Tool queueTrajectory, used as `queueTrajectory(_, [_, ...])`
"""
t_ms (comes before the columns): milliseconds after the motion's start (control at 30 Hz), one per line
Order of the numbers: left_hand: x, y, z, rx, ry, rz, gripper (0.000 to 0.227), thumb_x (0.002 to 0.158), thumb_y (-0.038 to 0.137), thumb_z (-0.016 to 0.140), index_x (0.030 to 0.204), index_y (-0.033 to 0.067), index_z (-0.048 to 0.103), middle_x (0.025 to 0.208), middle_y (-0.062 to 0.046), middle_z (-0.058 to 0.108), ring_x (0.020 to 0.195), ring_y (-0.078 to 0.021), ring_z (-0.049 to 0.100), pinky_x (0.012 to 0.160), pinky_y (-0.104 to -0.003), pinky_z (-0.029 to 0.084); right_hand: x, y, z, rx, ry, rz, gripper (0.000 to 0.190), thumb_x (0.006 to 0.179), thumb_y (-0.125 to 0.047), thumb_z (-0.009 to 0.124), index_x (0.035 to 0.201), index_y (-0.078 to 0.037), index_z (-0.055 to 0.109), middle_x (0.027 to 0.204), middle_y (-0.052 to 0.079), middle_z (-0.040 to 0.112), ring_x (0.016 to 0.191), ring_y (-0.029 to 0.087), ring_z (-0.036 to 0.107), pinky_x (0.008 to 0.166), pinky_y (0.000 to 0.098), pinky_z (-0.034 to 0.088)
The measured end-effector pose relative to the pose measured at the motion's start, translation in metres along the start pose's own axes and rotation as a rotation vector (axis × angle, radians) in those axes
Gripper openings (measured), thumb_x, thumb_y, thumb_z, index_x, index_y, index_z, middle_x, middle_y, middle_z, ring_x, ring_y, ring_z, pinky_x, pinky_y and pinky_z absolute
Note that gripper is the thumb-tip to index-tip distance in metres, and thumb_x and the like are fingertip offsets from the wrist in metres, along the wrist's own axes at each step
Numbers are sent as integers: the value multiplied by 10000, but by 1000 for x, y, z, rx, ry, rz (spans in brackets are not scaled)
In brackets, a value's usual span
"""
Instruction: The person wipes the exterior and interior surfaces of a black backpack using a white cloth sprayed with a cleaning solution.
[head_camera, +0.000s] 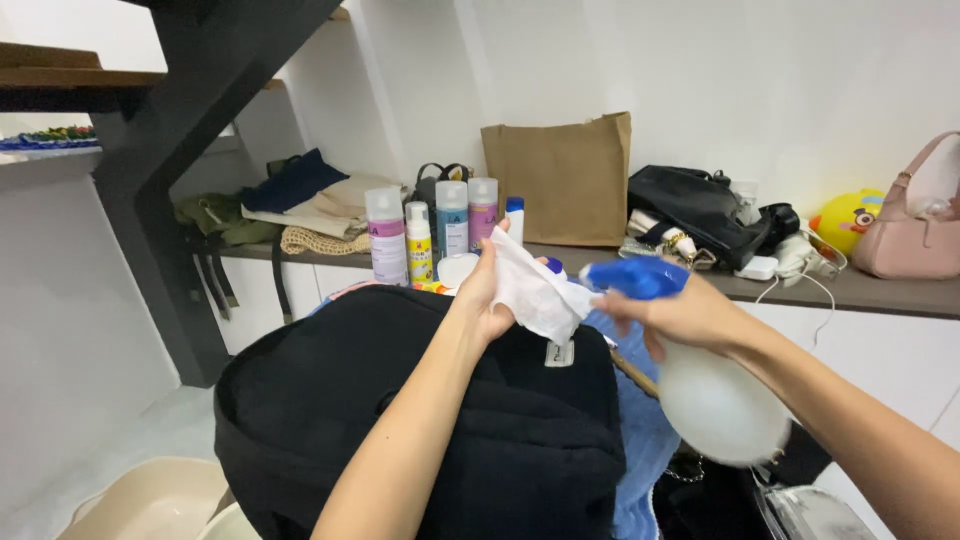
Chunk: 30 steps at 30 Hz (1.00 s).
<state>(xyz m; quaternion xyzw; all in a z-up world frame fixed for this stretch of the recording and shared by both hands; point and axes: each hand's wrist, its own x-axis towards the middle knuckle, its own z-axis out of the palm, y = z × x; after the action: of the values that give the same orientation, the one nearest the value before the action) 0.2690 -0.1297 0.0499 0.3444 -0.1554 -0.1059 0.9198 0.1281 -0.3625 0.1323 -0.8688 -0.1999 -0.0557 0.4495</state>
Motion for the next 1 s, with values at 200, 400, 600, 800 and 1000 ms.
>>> queueTrajectory(200, [0,1,4,-25,-36,19,484,983,712,325,1441,626,455,1409,-293,565,1180,-424,643,929,-600,547,3,23,5,-15,41,88,382,922,-251,748,698,57,715,501,191,690,277,273,600,342,332,488])
queueTrajectory(400, [-2,0,5,-7,-55,20,492,979,711,319,1458,649,407,1432,-247,568,1183,-415,643,917,-584,559,-8,1,0,98,69,59,264,919,-165,707,909,98,728,646,248,740,289,307,600,330,399,493])
queueTrajectory(600, [2,1,-2,-21,-66,-117,667,939,788,364,1528,478,418,1484,-227,515,1267,-423,593,1001,-667,461,13,28,3,70,60,66,313,979,-211,687,804,46,720,595,212,721,299,274,593,346,352,480])
queueTrajectory(800, [-6,1,6,-36,-80,-144,792,954,781,343,1571,286,390,1495,-206,512,1301,-434,563,1024,-692,433,33,27,-10,175,54,50,384,943,-172,678,1256,50,662,730,227,728,324,258,568,330,390,469])
queueTrajectory(1000, [-22,3,24,-85,39,73,558,991,639,288,1531,538,390,1304,-137,628,1193,-301,617,1058,-457,496,63,57,-39,105,488,-150,319,1005,-260,671,1067,51,697,932,118,753,377,248,568,414,320,471])
